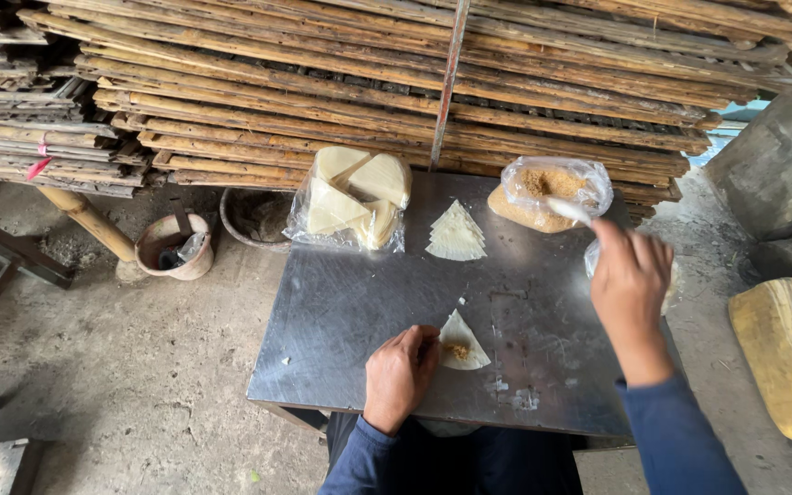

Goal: The person folds triangular wrappers, adds a spoonful of filling, and rolls them into small cylindrical shapes. The person repeats this process multiple times, placing finished rolls on the table.

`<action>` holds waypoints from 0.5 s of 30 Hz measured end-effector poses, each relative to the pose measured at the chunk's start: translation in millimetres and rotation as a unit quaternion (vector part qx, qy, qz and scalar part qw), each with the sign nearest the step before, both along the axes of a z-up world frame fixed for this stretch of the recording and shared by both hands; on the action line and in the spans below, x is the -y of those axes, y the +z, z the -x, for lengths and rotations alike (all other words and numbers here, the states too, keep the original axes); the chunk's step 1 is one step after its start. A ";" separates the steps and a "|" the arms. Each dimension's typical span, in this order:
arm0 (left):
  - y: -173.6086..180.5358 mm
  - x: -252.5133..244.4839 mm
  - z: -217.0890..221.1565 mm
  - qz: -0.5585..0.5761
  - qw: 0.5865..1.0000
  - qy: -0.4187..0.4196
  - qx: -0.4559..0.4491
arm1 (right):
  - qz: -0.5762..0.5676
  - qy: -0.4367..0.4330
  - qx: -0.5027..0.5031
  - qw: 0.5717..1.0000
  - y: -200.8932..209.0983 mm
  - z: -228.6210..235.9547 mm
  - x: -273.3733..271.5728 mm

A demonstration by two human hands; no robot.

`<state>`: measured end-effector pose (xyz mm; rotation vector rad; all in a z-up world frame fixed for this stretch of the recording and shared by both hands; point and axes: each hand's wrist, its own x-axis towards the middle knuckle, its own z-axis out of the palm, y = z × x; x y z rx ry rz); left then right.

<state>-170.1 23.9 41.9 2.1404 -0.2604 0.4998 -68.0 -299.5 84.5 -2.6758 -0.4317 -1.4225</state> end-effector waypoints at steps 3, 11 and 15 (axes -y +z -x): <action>1.3 -1.3 0.0 0.001 1.000 -0.003 -0.010 | 0.054 -0.033 0.001 0.998 13.2 -47.3 4.1; 1.3 -3.9 -3.1 0.024 0.999 -0.022 -0.015 | 0.023 -0.055 -0.116 0.991 -15.2 -25.0 -41.5; 4.3 -4.4 -2.9 0.018 0.999 -0.030 -0.029 | -0.127 0.187 -0.347 0.910 -47.0 65.0 -73.9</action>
